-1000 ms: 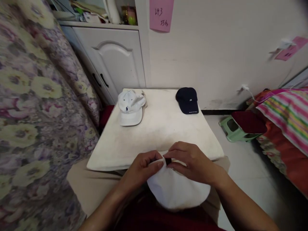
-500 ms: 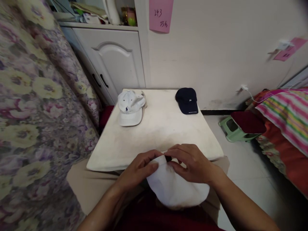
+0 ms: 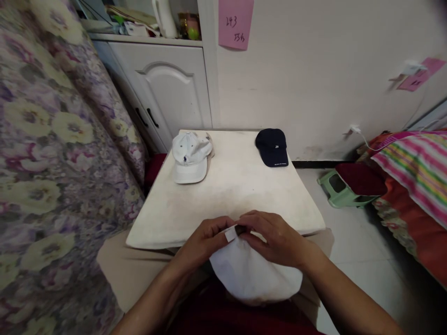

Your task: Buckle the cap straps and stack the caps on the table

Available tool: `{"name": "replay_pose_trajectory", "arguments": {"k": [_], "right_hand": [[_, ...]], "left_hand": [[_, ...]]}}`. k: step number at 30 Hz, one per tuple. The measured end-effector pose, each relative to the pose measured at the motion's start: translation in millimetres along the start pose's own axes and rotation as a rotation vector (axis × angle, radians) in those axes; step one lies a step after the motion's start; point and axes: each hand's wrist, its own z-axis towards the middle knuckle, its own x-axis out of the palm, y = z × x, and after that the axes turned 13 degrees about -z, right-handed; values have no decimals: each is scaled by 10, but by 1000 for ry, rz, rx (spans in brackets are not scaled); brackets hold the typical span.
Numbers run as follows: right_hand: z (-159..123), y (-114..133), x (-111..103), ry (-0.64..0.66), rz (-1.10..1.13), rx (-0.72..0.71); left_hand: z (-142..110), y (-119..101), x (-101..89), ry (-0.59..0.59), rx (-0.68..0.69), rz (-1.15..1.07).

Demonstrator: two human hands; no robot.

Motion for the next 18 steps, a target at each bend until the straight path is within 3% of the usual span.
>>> {"name": "replay_pose_trajectory", "arguments": {"k": [7,12,18], "right_hand": [[15,26,30,-68,-22,83],[37,98,54,-37,-69,141],[51,135,69,30,-67,190]], "left_hand": [[-15,35,57,-110,89,123],[13,60,87,-155,191,282],[25,86,102,-207,211,359]]}}
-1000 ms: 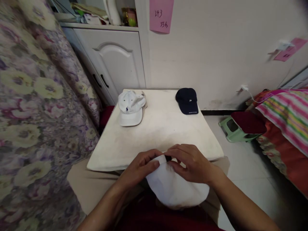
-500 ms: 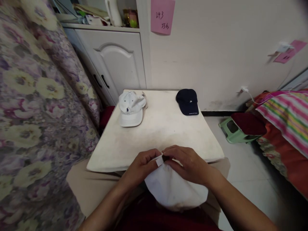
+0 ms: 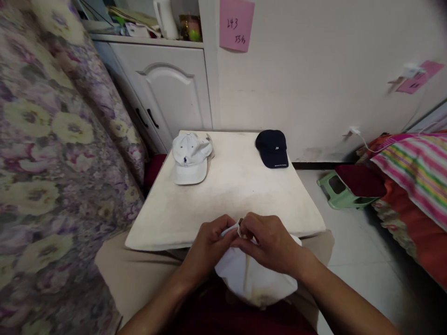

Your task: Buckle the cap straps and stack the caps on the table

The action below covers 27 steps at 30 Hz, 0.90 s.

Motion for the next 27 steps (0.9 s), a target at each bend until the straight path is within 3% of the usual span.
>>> {"name": "replay_pose_trajectory", "arguments": {"k": [6,14,19,23,27], "right_hand": [[-8,-12,-30,25,-10,-8],[-21,-43,-143,1,345,225],[-13,-89,-175,-8,453,309],[3,-89,-186,-79,423,282],[30,-42,-158,-125,372,197]], "left_hand": [[-20,23,27,-8,-22,-55],[-3,-24,-25,14,-94,-127],[12,18,-42,23,-156,-259],[15,-4,-75,113,-187,-355],[7,-109,-99,195,-153,-291]]}}
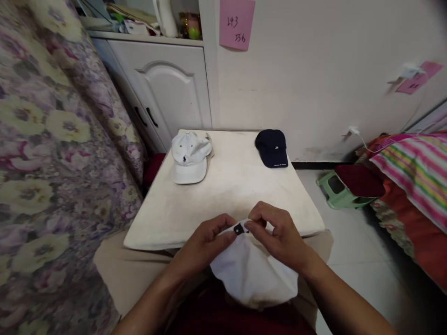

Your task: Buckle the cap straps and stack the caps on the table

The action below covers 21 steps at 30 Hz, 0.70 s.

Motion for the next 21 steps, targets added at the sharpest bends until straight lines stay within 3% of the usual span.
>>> {"name": "replay_pose_trajectory", "arguments": {"k": [5,12,17,21], "right_hand": [[0,23,-20,36,36,-52],[22,-72,-205,283,98,39],[50,-91,-186,432,290,226],[67,-150,-156,413,337,307]], "left_hand": [[-10,-39,4,-19,18,26],[-25,-15,-12,-8,-5,-126],[-33,-7,-4,12,3,-174],[-51,-7,-25,56,21,-194]]}}
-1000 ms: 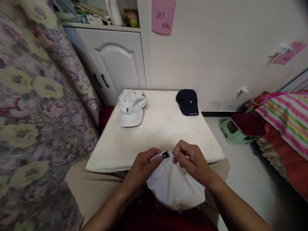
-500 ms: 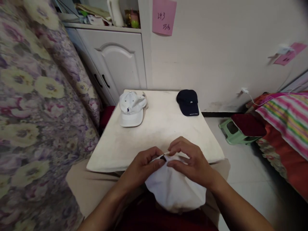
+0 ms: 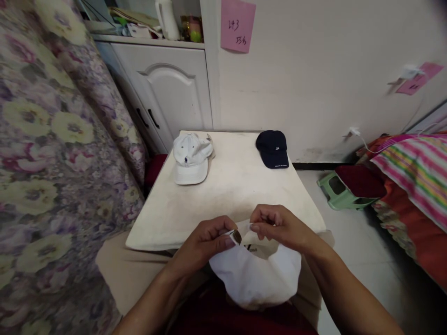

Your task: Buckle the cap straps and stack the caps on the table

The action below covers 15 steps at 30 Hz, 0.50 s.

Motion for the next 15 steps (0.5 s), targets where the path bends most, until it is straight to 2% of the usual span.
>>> {"name": "replay_pose_trajectory", "arguments": {"k": [4,10,12,15], "right_hand": [[29,-129,-122,-31,79,16],[-56,-398,-352,-238,509,-80],[-128,-496,-379,-193,554,-103],[-256,-671,-389,-36,554,-61]], "left_hand": [[-8,3,-43,13,31,-22],[12,76,-135,-5,102,-125],[20,86,-147,-37,102,-154],[38,60,-145,-73,130,-200]]}}
